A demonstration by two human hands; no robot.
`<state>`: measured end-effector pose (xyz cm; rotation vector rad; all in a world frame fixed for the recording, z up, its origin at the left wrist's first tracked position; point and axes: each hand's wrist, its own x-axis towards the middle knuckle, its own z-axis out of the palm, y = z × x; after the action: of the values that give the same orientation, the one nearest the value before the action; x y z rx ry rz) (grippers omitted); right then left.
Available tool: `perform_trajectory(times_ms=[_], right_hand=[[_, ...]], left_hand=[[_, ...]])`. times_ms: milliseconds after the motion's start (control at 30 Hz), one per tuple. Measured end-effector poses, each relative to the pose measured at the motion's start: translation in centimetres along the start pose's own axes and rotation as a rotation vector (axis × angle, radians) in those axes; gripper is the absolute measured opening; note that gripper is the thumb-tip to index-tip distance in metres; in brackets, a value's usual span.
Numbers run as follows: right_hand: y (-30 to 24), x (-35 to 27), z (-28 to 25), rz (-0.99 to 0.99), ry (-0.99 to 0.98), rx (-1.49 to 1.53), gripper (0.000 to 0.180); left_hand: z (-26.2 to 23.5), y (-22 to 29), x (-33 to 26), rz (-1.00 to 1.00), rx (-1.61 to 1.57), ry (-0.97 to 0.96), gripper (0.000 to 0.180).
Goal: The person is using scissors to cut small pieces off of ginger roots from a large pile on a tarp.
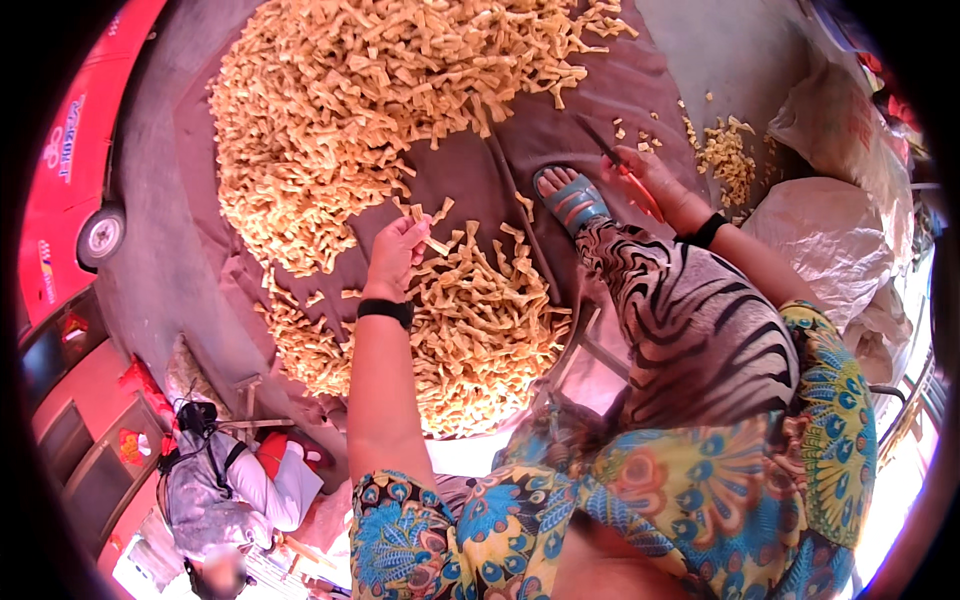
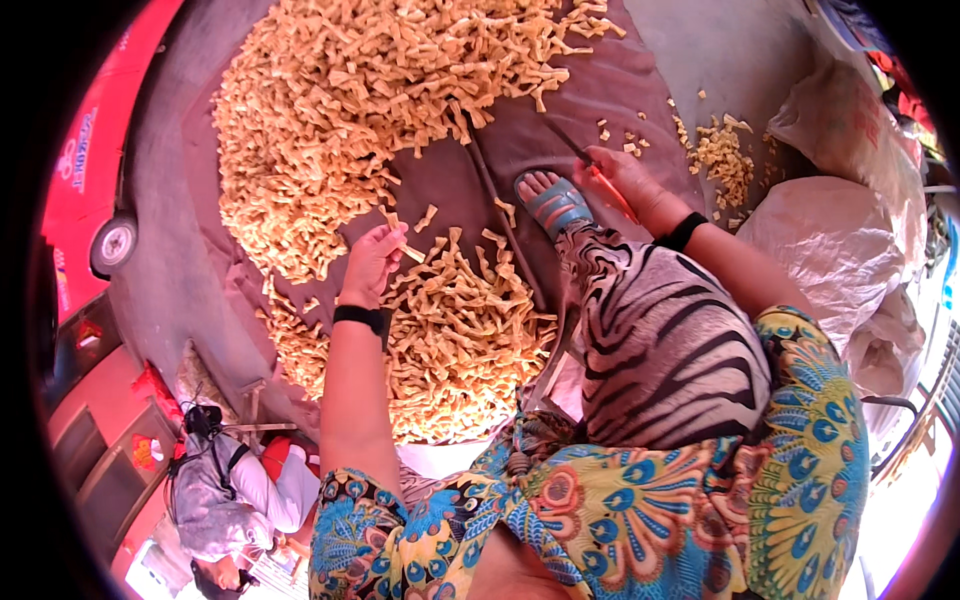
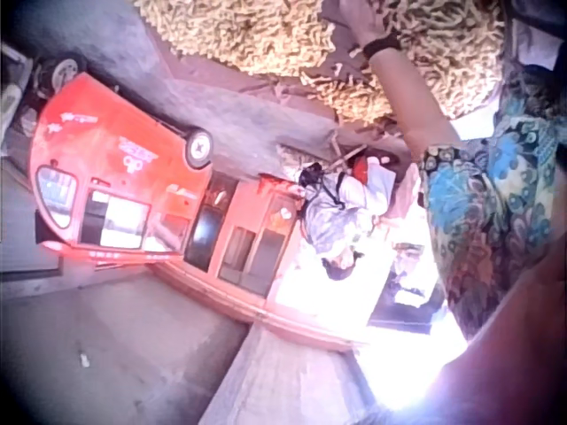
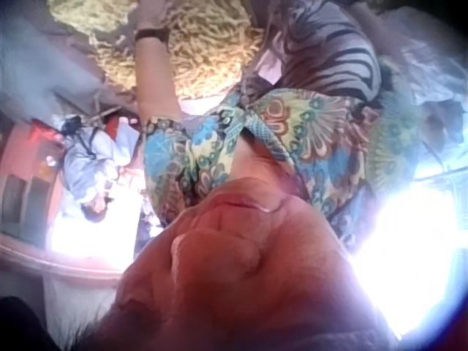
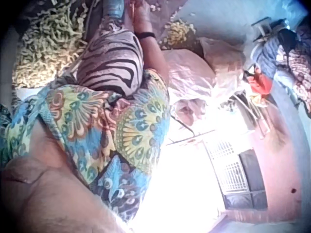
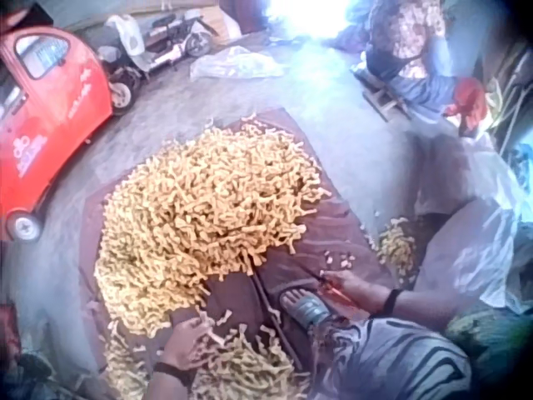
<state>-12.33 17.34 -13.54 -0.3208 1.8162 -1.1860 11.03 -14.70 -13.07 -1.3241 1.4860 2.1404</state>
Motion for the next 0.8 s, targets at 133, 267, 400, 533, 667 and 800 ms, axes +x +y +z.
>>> perform_trajectory(times_ms=[133, 267, 400, 533, 667, 800], right_hand=[[-1.3, -1.2, 0.0, -0.352, 0.05, -0.458, 0.021], [-2.2, -3.1, 0.5, -0.43, -0.069, 0.256, 0.031], [-9.1, -10.3, 0.0, -0.548, -0.121, 0.048, 0.039], [-11.6, -16.4, -1.0, -0.595, -0.217, 0.171, 0.047], [-10.9, -21.2, -1.5, -0.632, -0.152, 0.212, 0.048], [-8.8, -24.0, -2.2, -0.587, -0.12, 0.31, 0.048]], left_hand=[[2.5, 6.0, -5.9, 0.049, -0.018, -0.125, 0.019], [6.8, 11.4, -12.5, 0.176, 0.134, -0.08, 0.018], [13.0, 14.7, -18.8, 0.393, 0.316, -0.004, 0.019], [19.5, 16.7, -23.3, 0.435, 0.417, -0.052, 0.021], [24.8, 16.6, -25.6, 0.407, 0.536, -0.127, 0.021], [28.9, 14.8, -26.1, 0.403, 0.597, -0.266, 0.021]])
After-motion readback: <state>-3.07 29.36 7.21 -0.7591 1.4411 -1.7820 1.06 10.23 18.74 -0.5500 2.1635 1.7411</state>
